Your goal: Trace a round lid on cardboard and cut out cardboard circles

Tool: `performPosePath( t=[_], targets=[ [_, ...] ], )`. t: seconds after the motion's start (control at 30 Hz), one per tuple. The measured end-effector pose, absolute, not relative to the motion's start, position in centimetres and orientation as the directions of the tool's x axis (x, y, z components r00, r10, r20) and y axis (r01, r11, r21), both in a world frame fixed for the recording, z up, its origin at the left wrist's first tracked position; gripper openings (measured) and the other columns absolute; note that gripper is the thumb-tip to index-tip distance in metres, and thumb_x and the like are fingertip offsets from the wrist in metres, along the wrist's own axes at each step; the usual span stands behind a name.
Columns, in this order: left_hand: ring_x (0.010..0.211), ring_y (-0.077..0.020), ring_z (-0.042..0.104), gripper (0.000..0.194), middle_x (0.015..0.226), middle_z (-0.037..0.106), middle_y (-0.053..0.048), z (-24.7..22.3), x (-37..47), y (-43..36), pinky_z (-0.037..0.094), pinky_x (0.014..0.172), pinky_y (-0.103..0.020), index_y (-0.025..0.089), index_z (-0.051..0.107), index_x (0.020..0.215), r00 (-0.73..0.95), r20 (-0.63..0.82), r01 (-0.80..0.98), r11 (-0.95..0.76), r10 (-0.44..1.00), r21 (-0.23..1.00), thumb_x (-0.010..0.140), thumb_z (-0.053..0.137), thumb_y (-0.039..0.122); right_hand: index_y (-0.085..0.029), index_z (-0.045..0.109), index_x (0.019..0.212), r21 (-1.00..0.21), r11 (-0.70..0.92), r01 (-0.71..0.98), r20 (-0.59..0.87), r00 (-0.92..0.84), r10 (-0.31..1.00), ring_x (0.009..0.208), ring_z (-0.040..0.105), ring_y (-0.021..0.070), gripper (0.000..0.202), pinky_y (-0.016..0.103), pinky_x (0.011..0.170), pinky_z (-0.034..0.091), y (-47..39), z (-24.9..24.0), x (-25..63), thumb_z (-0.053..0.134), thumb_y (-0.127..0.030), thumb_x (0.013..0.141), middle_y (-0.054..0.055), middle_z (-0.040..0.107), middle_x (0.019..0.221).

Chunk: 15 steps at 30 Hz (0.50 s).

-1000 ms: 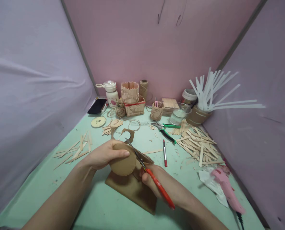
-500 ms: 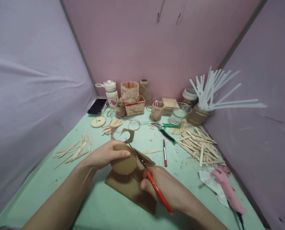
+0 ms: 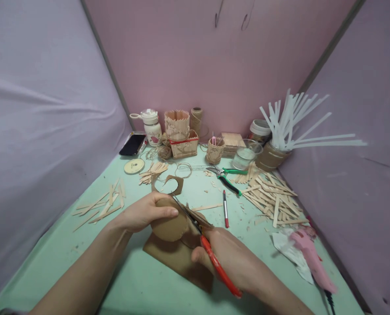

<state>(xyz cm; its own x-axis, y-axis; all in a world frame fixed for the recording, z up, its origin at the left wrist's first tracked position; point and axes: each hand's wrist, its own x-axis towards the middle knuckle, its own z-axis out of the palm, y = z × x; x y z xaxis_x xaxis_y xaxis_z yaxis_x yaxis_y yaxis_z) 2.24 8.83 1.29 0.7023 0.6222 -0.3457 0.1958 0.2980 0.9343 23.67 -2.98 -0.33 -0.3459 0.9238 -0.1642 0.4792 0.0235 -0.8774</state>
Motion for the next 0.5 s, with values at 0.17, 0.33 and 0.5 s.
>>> performPosePath(
  t=[0.17, 0.33, 0.5],
  targets=[
    [0.072, -0.0157, 0.067, 0.026, 0.080, 0.074, -0.003, 1.3, 2.1, 9.0, 0.051, 0.064, -0.023, 0.016, 0.073, 0.085, 0.713, -0.341, 0.183, 0.307, 0.612, 0.934, 0.070, 0.079, 0.037, -0.021, 0.057, 0.067, -0.920, -0.022, 0.390, -0.158, -0.319, 0.935, 0.056, 0.041, 0.0164, 0.028, 0.028, 0.054, 0.038, -3.1, -0.3, 23.5, 0.055, -0.040, 0.087, -0.002, 0.047, 0.055],
    [0.068, -0.0147, 0.065, 0.024, 0.077, 0.073, -0.002, 1.5, 1.6, 9.2, 0.050, 0.060, -0.021, 0.016, 0.073, 0.080, 0.719, -0.334, 0.184, 0.296, 0.609, 0.937, 0.069, 0.080, 0.036, -0.020, 0.053, 0.066, -0.924, -0.081, 0.373, -0.199, -0.289, 0.936, 0.056, 0.039, 0.0141, 0.026, 0.025, 0.051, 0.035, -3.1, -0.5, 23.0, 0.055, -0.039, 0.085, -0.002, 0.046, 0.059],
    [0.067, -0.0155, 0.066, 0.027, 0.076, 0.073, -0.005, 1.4, 2.0, 9.2, 0.052, 0.061, -0.023, 0.013, 0.072, 0.080, 0.682, -0.335, 0.055, 0.411, 0.650, 0.910, 0.065, 0.083, 0.033, -0.021, 0.039, 0.065, -0.863, -0.181, 0.471, -0.290, -0.170, 0.942, 0.056, 0.032, 0.0121, 0.031, 0.024, 0.049, 0.025, -2.6, -1.0, 22.4, 0.050, -0.045, 0.082, -0.004, 0.036, 0.060]
  ],
)
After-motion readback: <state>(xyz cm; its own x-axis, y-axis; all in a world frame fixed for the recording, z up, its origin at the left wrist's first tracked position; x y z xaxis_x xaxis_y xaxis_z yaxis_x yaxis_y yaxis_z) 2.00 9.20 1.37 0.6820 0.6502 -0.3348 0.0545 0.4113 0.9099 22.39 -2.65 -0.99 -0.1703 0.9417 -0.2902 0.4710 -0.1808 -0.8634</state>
